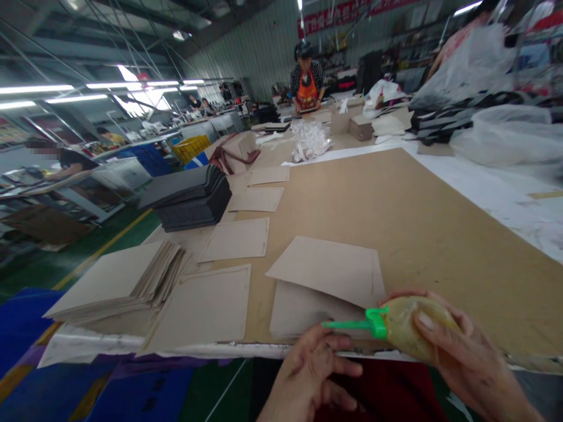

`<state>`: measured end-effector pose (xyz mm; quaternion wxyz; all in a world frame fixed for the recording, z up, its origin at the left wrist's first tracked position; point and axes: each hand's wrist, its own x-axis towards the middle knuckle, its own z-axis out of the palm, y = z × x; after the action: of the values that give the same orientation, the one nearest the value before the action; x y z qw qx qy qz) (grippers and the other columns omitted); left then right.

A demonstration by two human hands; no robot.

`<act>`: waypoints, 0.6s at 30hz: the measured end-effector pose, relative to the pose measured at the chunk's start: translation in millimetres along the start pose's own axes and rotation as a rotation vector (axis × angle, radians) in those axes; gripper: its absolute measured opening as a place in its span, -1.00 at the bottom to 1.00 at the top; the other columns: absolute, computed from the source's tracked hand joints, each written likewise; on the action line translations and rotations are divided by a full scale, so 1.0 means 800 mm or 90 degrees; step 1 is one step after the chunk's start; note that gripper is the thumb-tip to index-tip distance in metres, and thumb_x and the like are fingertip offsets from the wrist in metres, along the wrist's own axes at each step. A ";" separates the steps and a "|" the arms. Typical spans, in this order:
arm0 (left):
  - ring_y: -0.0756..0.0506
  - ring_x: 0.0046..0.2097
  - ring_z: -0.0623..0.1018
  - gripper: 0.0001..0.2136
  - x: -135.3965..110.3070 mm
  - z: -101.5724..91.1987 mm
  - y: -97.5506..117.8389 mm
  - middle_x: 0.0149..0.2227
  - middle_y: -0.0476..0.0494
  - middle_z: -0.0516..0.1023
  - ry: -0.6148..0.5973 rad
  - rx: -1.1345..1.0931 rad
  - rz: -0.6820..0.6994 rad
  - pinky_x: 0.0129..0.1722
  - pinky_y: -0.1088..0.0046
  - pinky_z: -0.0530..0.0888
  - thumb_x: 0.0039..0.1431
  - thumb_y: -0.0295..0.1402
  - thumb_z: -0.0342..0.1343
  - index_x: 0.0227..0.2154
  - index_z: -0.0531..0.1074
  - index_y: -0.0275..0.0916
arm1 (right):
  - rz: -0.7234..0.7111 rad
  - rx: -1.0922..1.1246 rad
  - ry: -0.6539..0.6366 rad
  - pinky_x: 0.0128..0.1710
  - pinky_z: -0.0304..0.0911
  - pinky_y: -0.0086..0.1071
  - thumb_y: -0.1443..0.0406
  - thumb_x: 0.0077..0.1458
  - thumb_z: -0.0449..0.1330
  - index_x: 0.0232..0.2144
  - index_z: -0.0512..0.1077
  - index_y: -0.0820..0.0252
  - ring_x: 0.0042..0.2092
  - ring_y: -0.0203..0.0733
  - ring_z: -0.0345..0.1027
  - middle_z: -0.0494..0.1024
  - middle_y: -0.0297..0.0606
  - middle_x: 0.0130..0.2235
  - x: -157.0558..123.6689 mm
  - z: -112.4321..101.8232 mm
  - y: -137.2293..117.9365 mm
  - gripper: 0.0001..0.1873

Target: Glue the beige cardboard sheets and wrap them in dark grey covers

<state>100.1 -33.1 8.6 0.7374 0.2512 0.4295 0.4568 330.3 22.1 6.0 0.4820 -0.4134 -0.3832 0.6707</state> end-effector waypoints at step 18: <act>-0.03 -0.42 0.60 -0.78 0.026 0.020 0.061 -0.22 -0.20 0.65 0.179 -0.107 -0.023 -0.61 0.57 0.48 0.21 -0.29 0.21 -0.13 0.50 -0.29 | 0.001 -0.001 0.101 -0.40 0.43 -0.33 -0.05 -0.15 0.37 -0.22 0.51 0.04 -0.33 -0.05 0.49 0.60 -0.16 -0.26 -0.036 0.021 -0.035 -0.53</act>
<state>96.1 8.4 45.4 0.6966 0.1145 0.4932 0.5083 329.8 -0.7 42.7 0.5100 -0.4661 -0.3442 0.6358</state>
